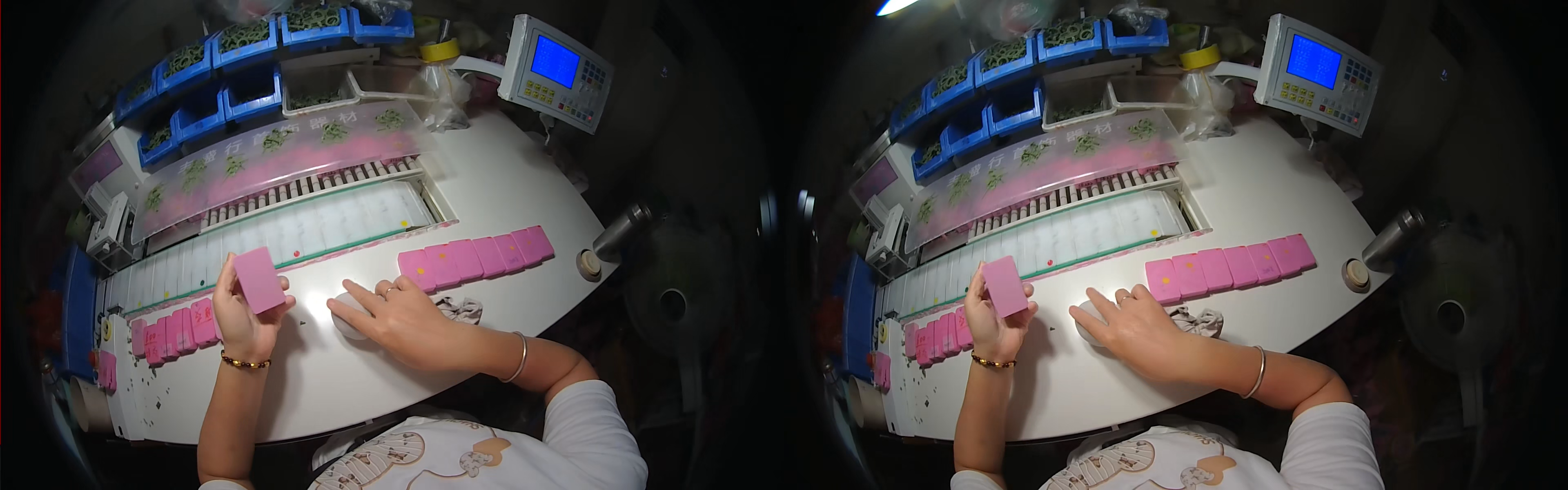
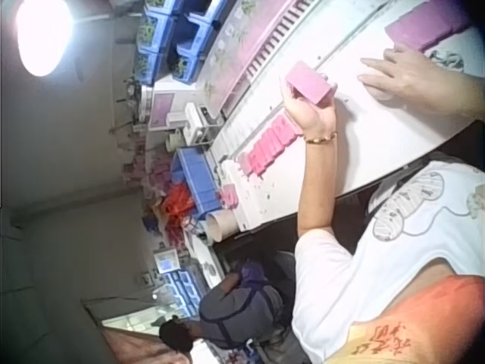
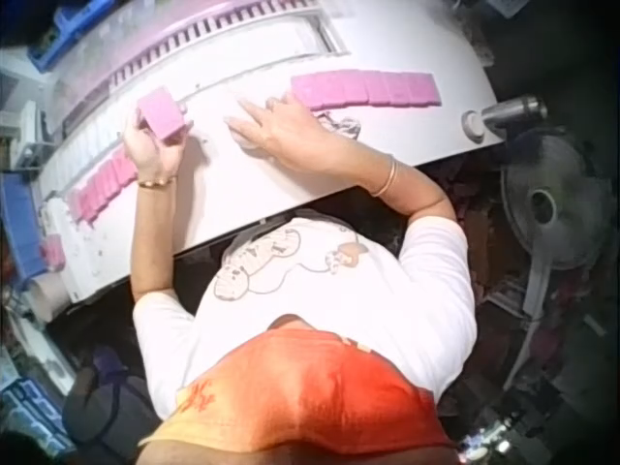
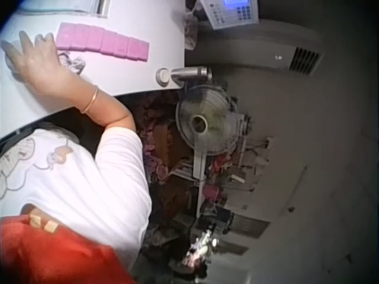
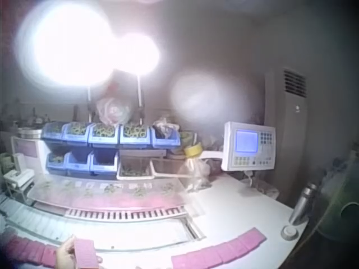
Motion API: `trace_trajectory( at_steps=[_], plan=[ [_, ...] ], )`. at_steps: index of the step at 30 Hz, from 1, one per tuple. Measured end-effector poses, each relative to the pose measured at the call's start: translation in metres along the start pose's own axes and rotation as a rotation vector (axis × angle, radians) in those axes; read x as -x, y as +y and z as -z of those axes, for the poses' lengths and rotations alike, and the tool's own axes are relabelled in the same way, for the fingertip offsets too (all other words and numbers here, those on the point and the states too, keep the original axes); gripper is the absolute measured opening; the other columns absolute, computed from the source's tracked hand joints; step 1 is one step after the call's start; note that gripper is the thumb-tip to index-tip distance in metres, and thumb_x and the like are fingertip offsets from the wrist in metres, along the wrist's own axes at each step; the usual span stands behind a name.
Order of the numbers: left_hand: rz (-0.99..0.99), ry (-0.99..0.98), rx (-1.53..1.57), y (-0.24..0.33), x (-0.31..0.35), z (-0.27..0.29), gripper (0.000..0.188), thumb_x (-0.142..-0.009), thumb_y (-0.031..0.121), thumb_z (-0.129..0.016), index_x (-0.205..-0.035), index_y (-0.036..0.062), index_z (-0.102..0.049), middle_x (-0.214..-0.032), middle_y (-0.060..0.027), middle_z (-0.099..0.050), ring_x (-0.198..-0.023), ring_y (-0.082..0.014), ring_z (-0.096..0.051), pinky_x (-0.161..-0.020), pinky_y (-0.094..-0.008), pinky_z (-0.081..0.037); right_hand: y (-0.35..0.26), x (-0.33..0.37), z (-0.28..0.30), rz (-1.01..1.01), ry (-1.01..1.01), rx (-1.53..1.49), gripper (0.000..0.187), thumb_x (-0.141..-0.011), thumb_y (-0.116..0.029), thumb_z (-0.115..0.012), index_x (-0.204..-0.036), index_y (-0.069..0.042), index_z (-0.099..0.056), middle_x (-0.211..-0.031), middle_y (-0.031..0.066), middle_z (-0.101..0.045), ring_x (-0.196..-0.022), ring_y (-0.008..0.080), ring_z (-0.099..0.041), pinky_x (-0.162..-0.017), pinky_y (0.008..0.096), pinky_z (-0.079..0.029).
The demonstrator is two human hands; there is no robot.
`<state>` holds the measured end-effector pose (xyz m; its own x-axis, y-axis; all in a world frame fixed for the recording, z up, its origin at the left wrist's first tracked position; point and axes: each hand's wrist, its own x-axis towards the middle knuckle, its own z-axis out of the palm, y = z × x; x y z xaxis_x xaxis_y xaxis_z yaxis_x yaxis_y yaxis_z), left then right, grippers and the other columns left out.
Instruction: The user is seen assembling small pink silicone candle molds with wicks and floral decorations in a studio.
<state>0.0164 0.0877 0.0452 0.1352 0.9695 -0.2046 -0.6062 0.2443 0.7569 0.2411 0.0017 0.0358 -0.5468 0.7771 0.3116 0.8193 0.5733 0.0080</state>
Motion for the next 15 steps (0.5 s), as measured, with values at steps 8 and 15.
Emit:
trace_trajectory(
  at_steps=[8, 15],
  plan=[
    [0.17, -0.142, 0.079, -0.008, 0.004, 0.016, 0.033, -0.103, 0.041, -0.055, -0.106, 0.009, -0.058, -0.088, -0.0042, -0.06, -0.071, -0.0191, -0.063, -0.057, -0.0351, -0.056, 0.082, 0.003, 0.038, -0.143, 0.022, -0.453, 0.071, -0.082, -0.018, -0.077, -0.144, -0.003, -0.047, -0.151, 0.0204, -0.043, -0.134, 0.0361, -0.046, -0.111, 0.0433, -0.038],
    [0.095, -0.048, -0.03, -0.012, 0.012, 0.0, 0.034, -0.104, 0.04, -0.053, -0.105, 0.0058, -0.057, -0.095, -0.0075, -0.063, -0.073, -0.0191, -0.065, -0.058, -0.031, -0.056, 0.318, 0.069, 0.11, -0.753, 0.51, 0.141, 0.054, -0.076, -0.02, -0.082, -0.125, -0.011, -0.059, -0.154, 0.0281, -0.034, -0.144, 0.0416, -0.033, -0.117, 0.046, -0.03]
  ],
)
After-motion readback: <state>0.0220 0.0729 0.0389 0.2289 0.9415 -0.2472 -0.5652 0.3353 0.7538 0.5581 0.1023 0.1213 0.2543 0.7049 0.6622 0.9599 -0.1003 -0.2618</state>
